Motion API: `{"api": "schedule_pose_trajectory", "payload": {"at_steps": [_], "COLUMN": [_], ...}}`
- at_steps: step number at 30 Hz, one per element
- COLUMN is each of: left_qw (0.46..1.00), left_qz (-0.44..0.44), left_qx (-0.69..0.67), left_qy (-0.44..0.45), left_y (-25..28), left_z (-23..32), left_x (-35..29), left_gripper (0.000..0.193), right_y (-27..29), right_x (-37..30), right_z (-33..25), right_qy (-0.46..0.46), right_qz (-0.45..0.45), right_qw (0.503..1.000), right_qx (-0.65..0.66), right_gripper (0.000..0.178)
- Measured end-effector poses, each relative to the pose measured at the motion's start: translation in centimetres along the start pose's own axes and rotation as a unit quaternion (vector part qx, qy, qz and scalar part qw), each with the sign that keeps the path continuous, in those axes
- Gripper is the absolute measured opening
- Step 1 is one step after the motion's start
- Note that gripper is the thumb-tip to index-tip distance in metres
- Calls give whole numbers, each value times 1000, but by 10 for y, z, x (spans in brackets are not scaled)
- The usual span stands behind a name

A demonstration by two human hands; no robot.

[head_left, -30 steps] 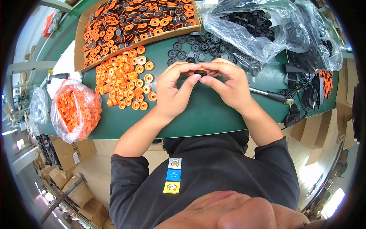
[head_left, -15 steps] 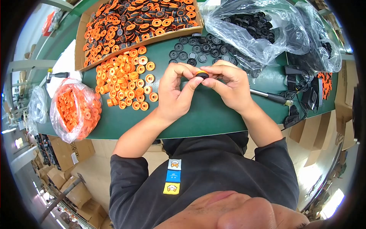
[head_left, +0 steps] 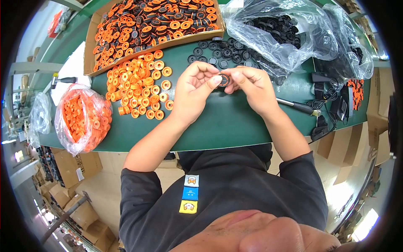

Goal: The person assembles circular components by fitting orange rings and black pieces together by hand, tapping them with a mallet, and placing the assembled parts into a box.

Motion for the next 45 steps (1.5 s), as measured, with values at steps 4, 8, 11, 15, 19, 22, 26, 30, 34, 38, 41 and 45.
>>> {"api": "schedule_pose_trajectory", "payload": {"at_steps": [4, 8, 11, 15, 19, 22, 26, 30, 34, 38, 41, 45], "left_qw": [1000, 1000, 1000, 1000, 1000, 1000, 1000, 1000, 999, 906, 818, 787], "left_qz": [5, 4, 1, 4, -5, -8, -14, -20, -16, -117, -198, -196], "left_qx": [-5, -23, -23, 8, 0, 5, 3, -2, 26, 406, 540, 581], "left_qy": [1, -7, -9, 3, -13, -17, -18, -18, -9, -3, -26, -68], "left_y": [0, 0, -1, -1, 1, 0, -1, -2, -2, -17, -33, -40], "left_z": [0, 1, 2, 2, 3, 3, 4, 3, 2, 5, -4, -3], "left_x": [0, -3, -2, -2, -1, 0, -1, -1, 2, 6, -3, -9], "left_gripper": [14, 13, 14, 14, 15, 16, 16, 14, 15, 11, 12, 10], "right_y": [-4, -5, -5, -4, -4, -3, -3, -3, 7, 30, 39, 61], "right_x": [3, 3, 2, 1, 3, 4, 3, 3, 1, -14, -41, -103], "right_z": [-1, -1, 1, 1, -2, -2, -6, -3, -7, -55, -78, -70], "right_qy": [8, 13, 16, 10, 23, 26, 38, 32, 40, 164, 153, 79], "right_qz": [-32, -26, -26, -21, -25, -24, -30, -33, -1, 107, 110, 57], "right_qw": [998, 999, 999, 998, 998, 999, 998, 998, 999, 931, 893, 794], "right_qx": [49, 41, 45, 53, 45, 42, 39, 36, -34, -309, -409, -600], "right_gripper": [25, 26, 27, 27, 26, 26, 26, 26, 26, 22, 18, 20]}}
Point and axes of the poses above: each hand's wrist, its own x-axis towards the middle knuckle, its own y-axis out of the back of the hand, z = x × y, the point moved 10 cm from there along x, towards the middle knuckle, and after that the axes turned 9 degrees about -z, right-handed, at the moved point
